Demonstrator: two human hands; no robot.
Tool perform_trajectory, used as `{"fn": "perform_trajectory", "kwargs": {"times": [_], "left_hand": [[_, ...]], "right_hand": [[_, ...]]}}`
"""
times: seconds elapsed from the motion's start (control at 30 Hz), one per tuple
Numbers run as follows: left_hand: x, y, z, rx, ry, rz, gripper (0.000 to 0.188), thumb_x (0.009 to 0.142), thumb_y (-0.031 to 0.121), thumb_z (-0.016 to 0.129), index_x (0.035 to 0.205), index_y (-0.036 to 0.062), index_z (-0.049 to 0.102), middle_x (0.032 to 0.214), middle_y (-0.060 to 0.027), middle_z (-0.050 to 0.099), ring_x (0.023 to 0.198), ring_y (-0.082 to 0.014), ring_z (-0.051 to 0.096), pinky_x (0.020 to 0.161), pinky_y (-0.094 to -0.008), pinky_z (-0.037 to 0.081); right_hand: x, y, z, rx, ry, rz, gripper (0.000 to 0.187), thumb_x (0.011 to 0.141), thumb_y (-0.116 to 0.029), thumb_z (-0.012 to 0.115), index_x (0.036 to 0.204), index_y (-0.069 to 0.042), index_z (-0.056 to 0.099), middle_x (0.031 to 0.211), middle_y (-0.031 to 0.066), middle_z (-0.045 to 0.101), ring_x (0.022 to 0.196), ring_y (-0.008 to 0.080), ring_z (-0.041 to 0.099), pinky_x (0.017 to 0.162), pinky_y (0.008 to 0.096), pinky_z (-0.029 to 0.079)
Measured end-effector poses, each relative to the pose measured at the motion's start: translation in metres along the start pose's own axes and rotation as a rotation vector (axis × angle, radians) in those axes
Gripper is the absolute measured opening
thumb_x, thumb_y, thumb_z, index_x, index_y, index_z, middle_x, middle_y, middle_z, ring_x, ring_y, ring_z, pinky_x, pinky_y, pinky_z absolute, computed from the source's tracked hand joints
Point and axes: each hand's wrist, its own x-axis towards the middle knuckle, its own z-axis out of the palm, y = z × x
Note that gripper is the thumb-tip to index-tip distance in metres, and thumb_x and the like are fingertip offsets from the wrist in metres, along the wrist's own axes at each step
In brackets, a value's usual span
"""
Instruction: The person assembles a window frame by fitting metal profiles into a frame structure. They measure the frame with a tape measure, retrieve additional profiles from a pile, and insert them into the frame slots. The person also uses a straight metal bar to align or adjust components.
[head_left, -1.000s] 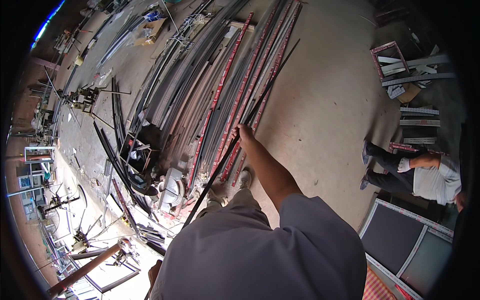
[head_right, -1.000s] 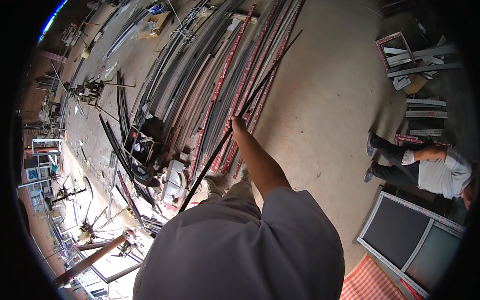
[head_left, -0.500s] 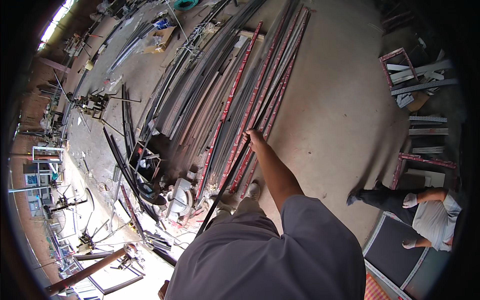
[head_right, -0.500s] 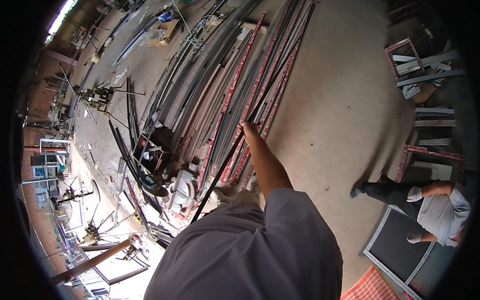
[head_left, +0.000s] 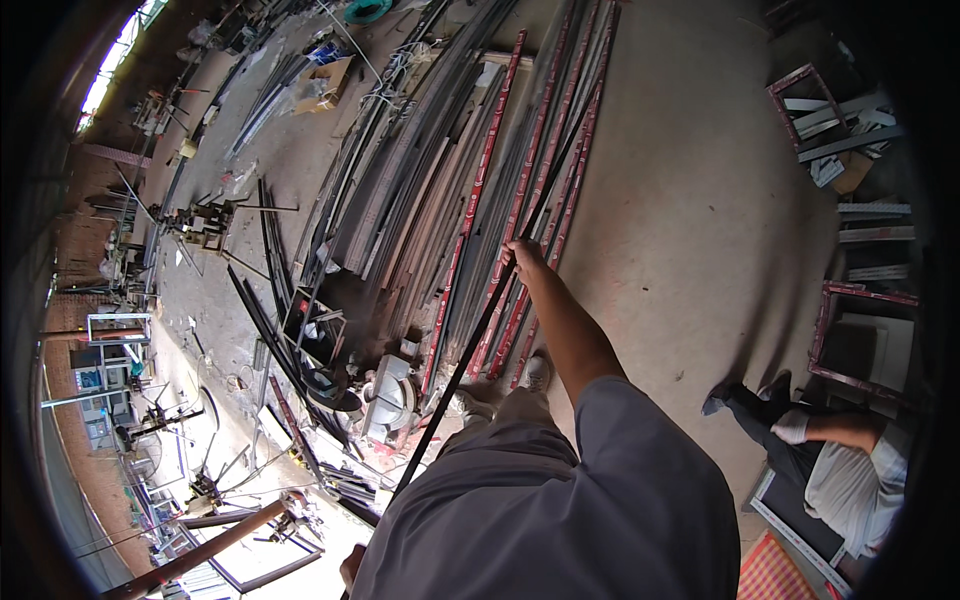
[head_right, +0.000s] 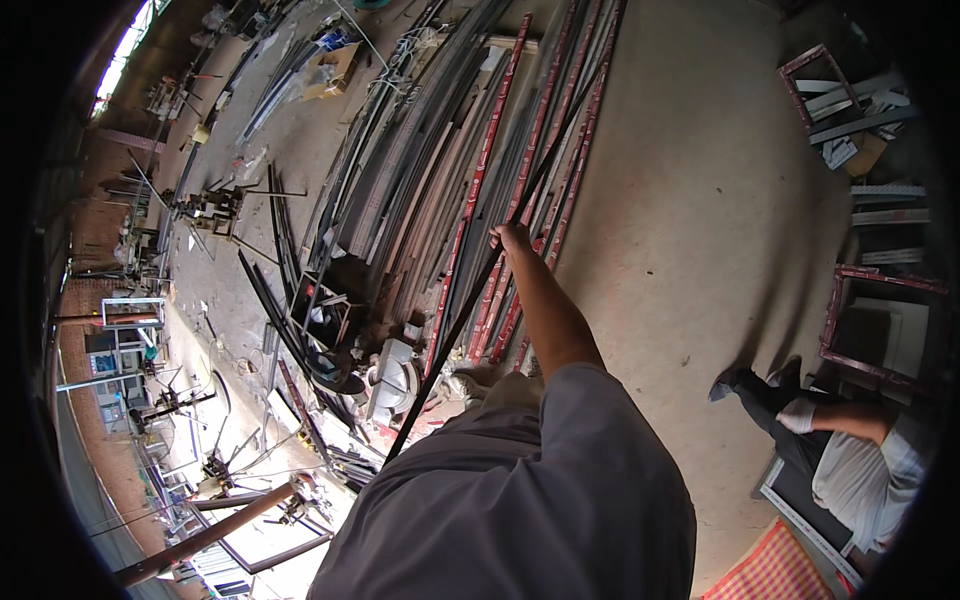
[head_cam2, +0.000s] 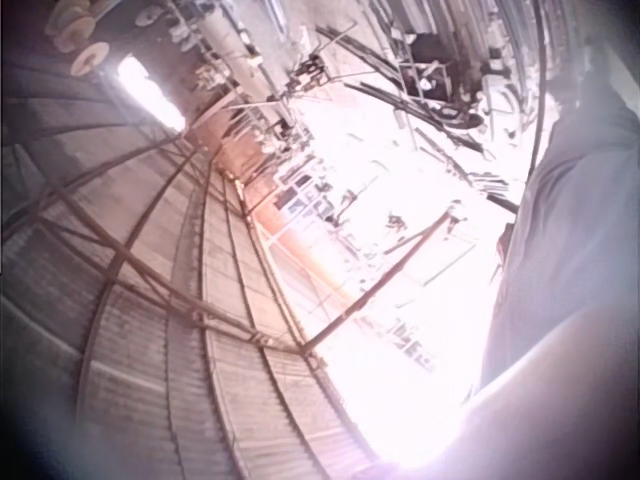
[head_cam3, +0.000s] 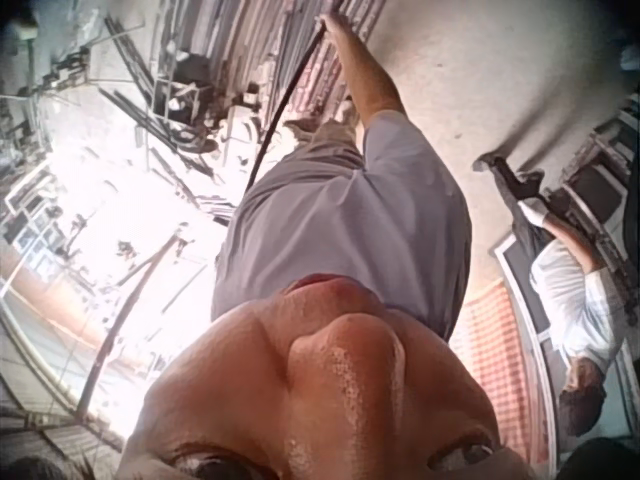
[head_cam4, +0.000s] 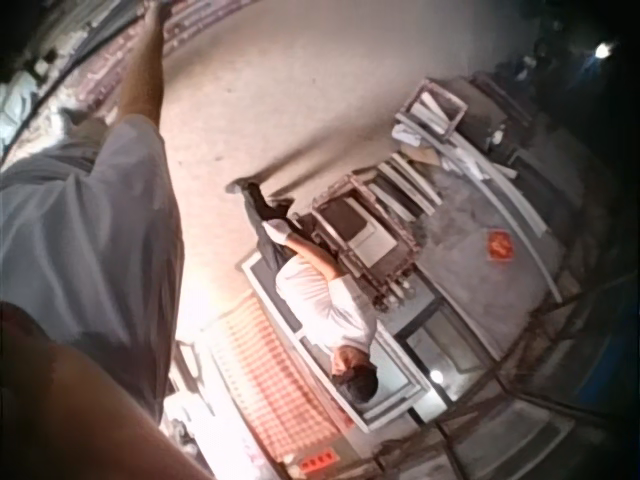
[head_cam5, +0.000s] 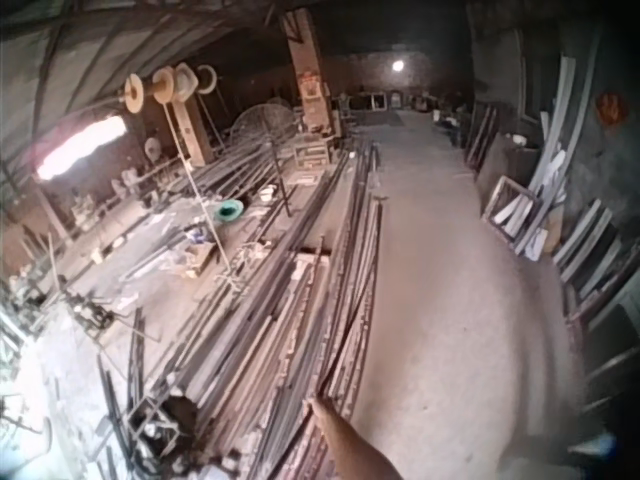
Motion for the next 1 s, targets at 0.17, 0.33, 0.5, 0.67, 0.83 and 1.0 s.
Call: {"fn": "perform_trajectory", "kwargs": {"times": [0.17,0.33,0.5,0.67,0.83,1.0], "left_hand": [[0.067,0.138,-0.012,0.021,0.054,0.269,0.039,0.097,0.050,0.059,0.100,0.0113,0.059,0.089,-0.0245,0.071,0.092,-0.0470,0.068,0.074,-0.0573,0.052],[0.082,0.191,-0.039,0.035,0.143,0.448,0.031,0.099,0.039,0.059,0.106,0.0094,0.058,0.086,-0.0237,0.071,0.085,-0.0474,0.068,0.074,-0.0576,0.052],[0.083,0.123,-0.023,0.074,-0.032,0.387,0.033,0.097,0.043,0.060,0.111,0.0123,0.062,0.091,-0.0215,0.073,0.090,-0.0467,0.069,0.078,-0.0565,0.052],[0.083,0.073,0.019,-0.112,-0.106,0.209,0.038,0.097,0.047,0.061,0.108,0.0108,0.061,0.092,-0.0249,0.072,0.095,-0.0466,0.068,0.077,-0.0549,0.050],[0.084,0.104,0.037,-0.105,-0.045,0.210,0.036,0.097,0.045,0.060,0.105,0.0101,0.058,0.092,-0.0262,0.071,0.095,-0.0482,0.067,0.077,-0.0565,0.049],[0.106,0.173,0.030,-0.078,0.038,0.419,0.041,0.100,0.043,0.057,0.102,0.0018,0.059,0.083,-0.0280,0.070,0.087,-0.0486,0.068,0.073,-0.0577,0.051]], "right_hand": [[-0.027,0.034,0.043,-0.058,0.144,-0.107,0.064,0.088,-0.002,0.060,0.144,0.013,0.032,0.080,0.0120,0.066,0.059,0.0158,0.059,0.052,0.0301,0.049],[-0.091,0.089,0.069,-0.188,0.021,-0.109,0.064,0.091,-0.002,0.064,0.142,0.009,0.028,0.086,0.0146,0.066,0.069,0.0200,0.066,0.060,0.0322,0.057],[-0.120,0.130,0.059,0.040,-0.013,0.022,0.040,0.096,-0.001,0.062,0.126,0.002,0.036,0.091,0.0164,0.061,0.073,0.0216,0.060,0.063,0.0396,0.053],[-0.111,0.137,0.048,0.059,-0.044,0.074,0.052,0.097,0.005,0.057,0.140,0.001,0.028,0.088,0.0159,0.058,0.071,0.0214,0.055,0.059,0.0404,0.049],[-0.105,0.132,0.046,-0.024,0.059,-0.023,0.036,0.094,0.008,0.056,0.125,0.003,0.038,0.091,0.0143,0.059,0.072,0.0202,0.059,0.059,0.0354,0.056],[-0.089,0.117,0.035,0.016,0.040,-0.064,0.015,0.095,0.006,0.056,0.106,0.002,0.046,0.089,0.0128,0.057,0.071,0.0200,0.059,0.059,0.0392,0.051]]}}
